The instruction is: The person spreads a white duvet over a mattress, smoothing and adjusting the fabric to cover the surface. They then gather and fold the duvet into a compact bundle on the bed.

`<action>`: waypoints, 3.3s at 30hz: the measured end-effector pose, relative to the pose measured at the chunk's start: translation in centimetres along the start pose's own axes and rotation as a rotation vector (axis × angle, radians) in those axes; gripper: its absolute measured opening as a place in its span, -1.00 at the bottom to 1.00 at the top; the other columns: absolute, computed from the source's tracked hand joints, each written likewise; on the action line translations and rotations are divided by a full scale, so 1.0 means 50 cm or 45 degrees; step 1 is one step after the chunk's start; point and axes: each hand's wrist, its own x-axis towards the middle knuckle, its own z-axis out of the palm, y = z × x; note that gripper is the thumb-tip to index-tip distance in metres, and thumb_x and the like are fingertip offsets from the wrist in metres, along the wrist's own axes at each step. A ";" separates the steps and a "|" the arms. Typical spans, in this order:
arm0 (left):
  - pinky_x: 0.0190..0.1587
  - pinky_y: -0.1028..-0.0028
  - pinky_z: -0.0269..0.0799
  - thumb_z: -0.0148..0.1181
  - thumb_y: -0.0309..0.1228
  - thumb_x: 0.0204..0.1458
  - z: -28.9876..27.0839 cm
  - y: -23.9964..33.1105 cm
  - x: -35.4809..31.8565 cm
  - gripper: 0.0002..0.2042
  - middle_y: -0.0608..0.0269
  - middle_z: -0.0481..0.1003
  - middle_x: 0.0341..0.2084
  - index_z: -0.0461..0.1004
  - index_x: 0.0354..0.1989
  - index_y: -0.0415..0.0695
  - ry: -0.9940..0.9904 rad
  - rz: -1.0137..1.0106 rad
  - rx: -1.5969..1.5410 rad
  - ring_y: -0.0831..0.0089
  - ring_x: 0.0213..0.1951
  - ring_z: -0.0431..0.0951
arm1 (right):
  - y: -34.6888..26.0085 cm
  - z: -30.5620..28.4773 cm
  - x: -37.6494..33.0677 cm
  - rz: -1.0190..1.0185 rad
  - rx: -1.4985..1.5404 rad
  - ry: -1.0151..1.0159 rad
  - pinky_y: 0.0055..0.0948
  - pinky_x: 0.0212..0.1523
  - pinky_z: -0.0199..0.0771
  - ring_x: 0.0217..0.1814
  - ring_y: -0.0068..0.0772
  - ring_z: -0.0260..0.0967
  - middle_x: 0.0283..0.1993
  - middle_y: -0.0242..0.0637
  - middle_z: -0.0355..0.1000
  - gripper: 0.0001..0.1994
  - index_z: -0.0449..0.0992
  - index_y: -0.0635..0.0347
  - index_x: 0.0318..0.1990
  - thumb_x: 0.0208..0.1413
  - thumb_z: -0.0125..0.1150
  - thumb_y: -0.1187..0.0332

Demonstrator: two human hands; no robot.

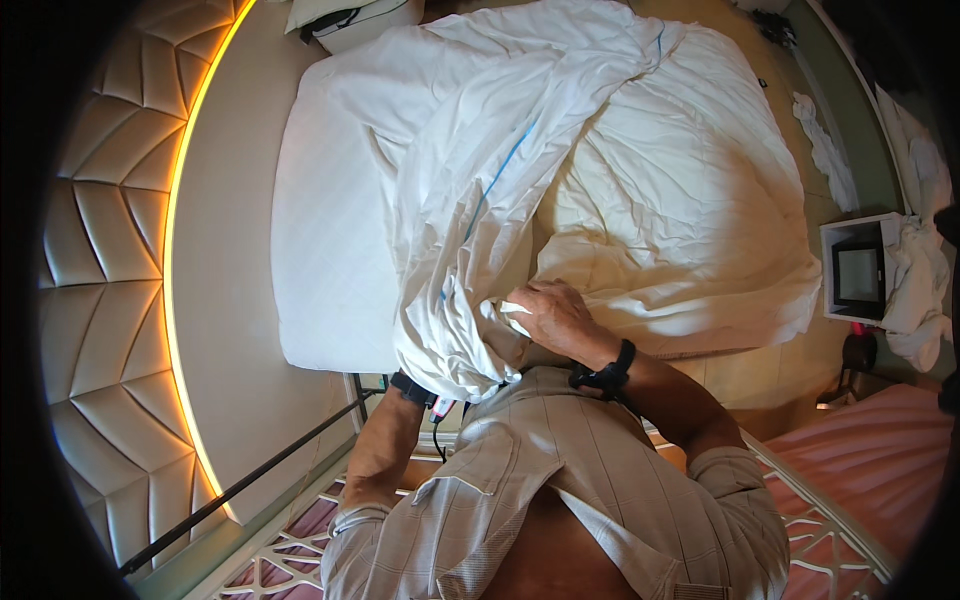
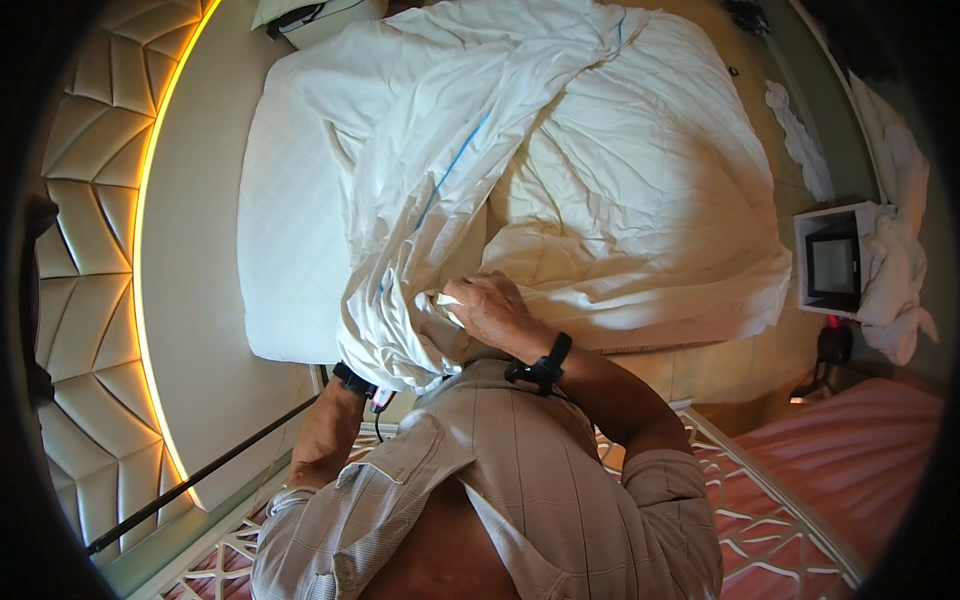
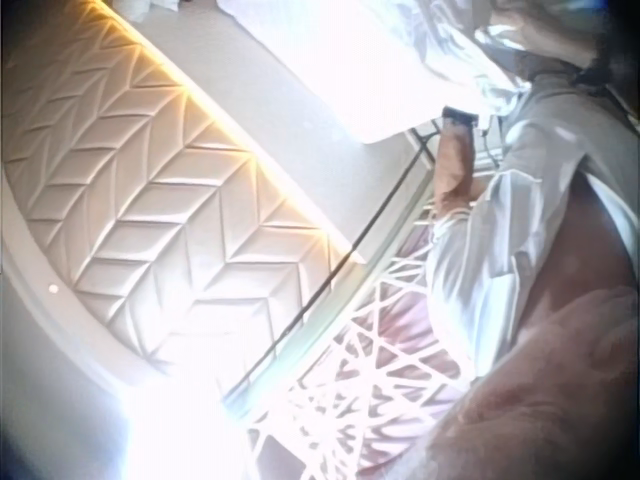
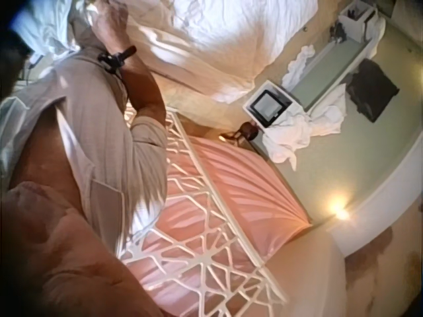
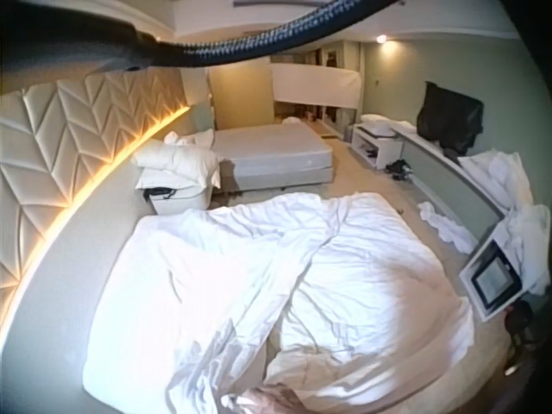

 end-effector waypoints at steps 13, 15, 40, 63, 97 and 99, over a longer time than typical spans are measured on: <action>0.23 0.36 0.45 0.10 -0.39 0.35 0.031 -0.018 0.014 -0.60 0.12 0.51 0.12 0.35 0.32 -0.19 -0.094 -0.138 -0.260 0.31 0.16 0.50 | 0.097 0.157 0.011 0.264 0.712 -0.375 -0.21 -0.02 0.49 -0.08 -0.11 0.51 -0.10 -0.04 0.58 -0.75 0.52 0.32 -0.04 0.11 0.24 0.51; 0.22 0.36 0.45 0.10 -0.39 0.35 0.029 -0.026 0.008 -0.61 0.12 0.52 0.12 0.35 0.32 -0.19 -0.062 -0.138 -0.250 0.31 0.15 0.50 | 0.055 0.094 0.021 0.273 0.746 -0.561 -0.32 0.14 0.45 0.09 -0.39 0.46 0.07 -0.22 0.57 -0.66 0.51 0.34 0.08 0.17 0.34 0.46; 0.11 0.37 0.46 0.12 -0.37 0.33 -0.080 0.006 -0.013 -0.63 0.15 0.52 0.03 0.38 0.26 -0.19 0.302 -0.148 0.263 0.33 0.05 0.51 | 0.178 -0.073 -0.243 1.196 1.196 -0.006 -0.52 -0.31 0.54 -0.28 -0.56 0.51 -0.15 -0.28 0.50 -0.61 0.39 0.13 0.24 0.41 0.16 0.13; 0.00 0.39 0.47 0.14 -0.36 0.31 -0.386 0.213 0.016 -0.65 0.18 0.53 -0.05 0.41 0.21 -0.19 1.038 0.440 0.814 0.35 -0.04 0.52 | 0.059 -0.155 -0.036 0.689 1.044 0.552 -0.43 -0.20 0.48 -0.23 -0.52 0.43 -0.30 -0.31 0.54 -0.42 0.66 0.25 -0.08 0.31 0.16 -0.19; -0.15 0.41 0.49 0.16 -0.33 0.27 -0.640 0.326 0.035 -0.68 0.23 0.55 -0.17 0.45 0.13 -0.19 0.724 0.390 0.857 0.38 -0.18 0.54 | 0.293 0.470 -0.467 1.475 1.440 0.670 -0.29 -0.56 0.49 -0.52 -0.30 0.51 -0.46 -0.21 0.53 -0.68 0.51 0.33 -0.25 0.29 0.15 0.17; -0.16 0.41 0.49 0.16 -0.33 0.27 -0.681 0.317 0.040 -0.68 0.23 0.55 -0.18 0.46 0.13 -0.19 0.694 0.395 0.822 0.38 -0.19 0.54 | 0.262 0.538 -0.477 1.297 1.042 0.335 -0.35 -0.47 0.58 -0.42 -0.29 0.61 -0.35 -0.11 0.63 -0.59 0.56 0.43 -0.19 0.32 0.16 0.12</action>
